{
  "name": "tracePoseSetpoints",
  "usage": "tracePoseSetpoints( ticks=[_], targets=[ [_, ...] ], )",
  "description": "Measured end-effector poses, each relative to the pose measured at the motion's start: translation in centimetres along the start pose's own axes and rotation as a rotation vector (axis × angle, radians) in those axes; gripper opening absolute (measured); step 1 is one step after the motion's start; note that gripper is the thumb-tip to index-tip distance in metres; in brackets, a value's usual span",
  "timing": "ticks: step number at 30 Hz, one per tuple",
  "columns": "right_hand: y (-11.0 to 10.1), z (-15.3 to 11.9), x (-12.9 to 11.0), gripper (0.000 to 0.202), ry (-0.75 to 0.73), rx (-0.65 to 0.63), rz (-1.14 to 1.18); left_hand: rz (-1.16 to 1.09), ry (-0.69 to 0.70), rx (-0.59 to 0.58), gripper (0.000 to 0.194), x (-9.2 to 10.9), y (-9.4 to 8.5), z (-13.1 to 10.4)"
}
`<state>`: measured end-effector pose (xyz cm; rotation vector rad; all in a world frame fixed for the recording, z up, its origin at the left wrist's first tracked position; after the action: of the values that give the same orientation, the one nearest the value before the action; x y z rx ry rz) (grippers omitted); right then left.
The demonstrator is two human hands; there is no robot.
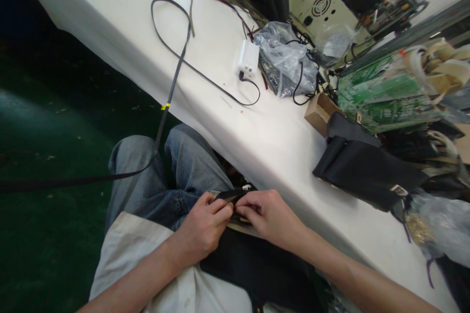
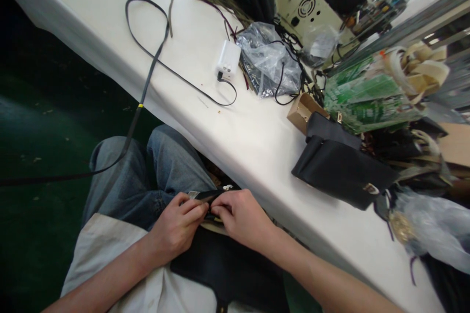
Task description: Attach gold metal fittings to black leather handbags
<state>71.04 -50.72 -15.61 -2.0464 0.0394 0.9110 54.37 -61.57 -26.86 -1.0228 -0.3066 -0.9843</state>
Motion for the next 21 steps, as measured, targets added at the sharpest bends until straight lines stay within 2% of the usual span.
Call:
tracePoseSetpoints(
  ticks=[3,10,21],
  targets=[
    [0.04,0.31,-0.03,0.017,0.110,0.019,-0.006,-0.002,-0.003,-0.014,0.023,0.01,0.07,-0.15],
    [0.40,-0.08,-0.28,0.023,-0.008,-0.025,0.063,0.025,0.010,0.021,0.024,0.10,0.59,-0.76],
    [-0.14,-0.23,-0.46,0.021,-0.035,-0.120,-0.037,-0.013,-0.013,0.029,0.026,0.26,0.58,-1.01]
  ],
)
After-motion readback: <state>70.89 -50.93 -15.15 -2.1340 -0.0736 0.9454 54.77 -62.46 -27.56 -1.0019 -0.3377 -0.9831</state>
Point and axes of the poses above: each hand's wrist, its own z-axis towards the middle knuckle, its own y-axis out of the palm, x = y × z, the point moved 1 cm from there along z, towards the middle knuckle, and after that the axes turned 8 degrees about x, right-handed, at the moved point
